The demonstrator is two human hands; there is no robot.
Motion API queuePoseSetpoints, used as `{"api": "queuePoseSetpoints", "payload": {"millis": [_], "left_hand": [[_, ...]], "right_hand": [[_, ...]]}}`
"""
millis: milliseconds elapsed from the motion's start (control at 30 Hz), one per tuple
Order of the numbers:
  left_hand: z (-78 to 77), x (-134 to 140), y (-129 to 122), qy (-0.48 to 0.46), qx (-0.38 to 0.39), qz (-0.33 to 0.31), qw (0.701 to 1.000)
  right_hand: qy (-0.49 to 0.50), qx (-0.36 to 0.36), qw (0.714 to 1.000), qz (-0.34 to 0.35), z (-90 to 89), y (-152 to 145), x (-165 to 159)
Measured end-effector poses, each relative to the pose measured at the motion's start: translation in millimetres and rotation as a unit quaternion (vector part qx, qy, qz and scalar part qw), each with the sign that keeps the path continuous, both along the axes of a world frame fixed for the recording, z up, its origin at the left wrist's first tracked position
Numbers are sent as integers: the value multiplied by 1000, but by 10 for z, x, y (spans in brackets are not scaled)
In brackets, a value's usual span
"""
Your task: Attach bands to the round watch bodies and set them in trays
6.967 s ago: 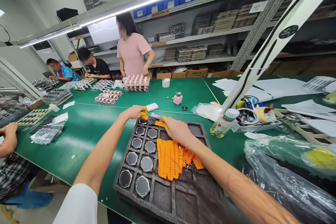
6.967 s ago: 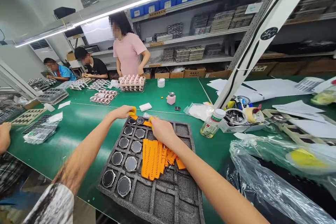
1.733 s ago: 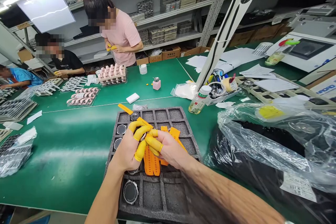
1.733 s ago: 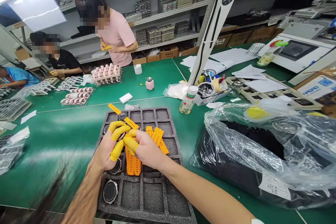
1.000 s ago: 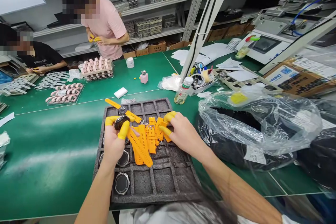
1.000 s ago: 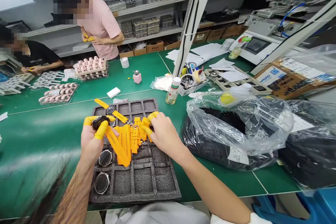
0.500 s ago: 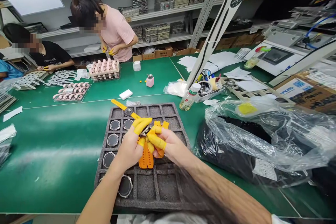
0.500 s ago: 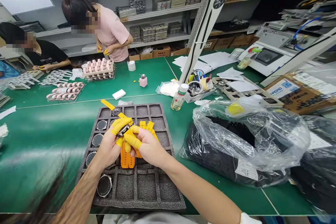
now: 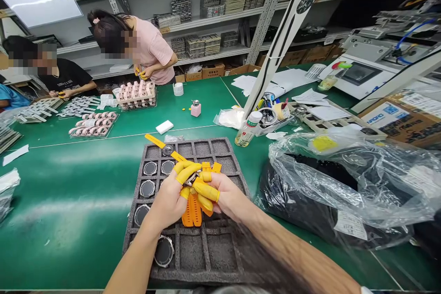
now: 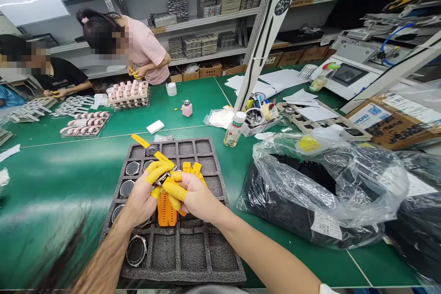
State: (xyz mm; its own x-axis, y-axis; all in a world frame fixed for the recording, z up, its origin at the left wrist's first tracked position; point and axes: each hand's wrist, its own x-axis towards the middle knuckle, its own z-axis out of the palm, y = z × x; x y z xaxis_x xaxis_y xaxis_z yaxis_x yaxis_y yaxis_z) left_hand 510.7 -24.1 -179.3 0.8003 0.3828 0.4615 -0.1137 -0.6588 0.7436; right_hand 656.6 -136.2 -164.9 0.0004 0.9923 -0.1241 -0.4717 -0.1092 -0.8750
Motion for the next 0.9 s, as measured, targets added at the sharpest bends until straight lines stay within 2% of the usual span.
{"api": "queuePoseSetpoints", "payload": {"millis": [233,400,467,700,900], "left_hand": [[27,8,-24,-2,13,8,1000],[57,-14,-72,-3,-68,-51,996],[66,-17,-82,-11,-78,-58,995],[122,22,-89,-33,56,-18,998],[139,28,-89,-18,105,10,994]], "right_hand": [[37,-5,999,-5,-25,-3,22],[51,-10,996,-74,4,-32,-53],[55,-9,995,-84,1,-46,-84],[52,15,995,-86,-19,-59,-126],[39,12,996,-74,31,-73,-136]]}}
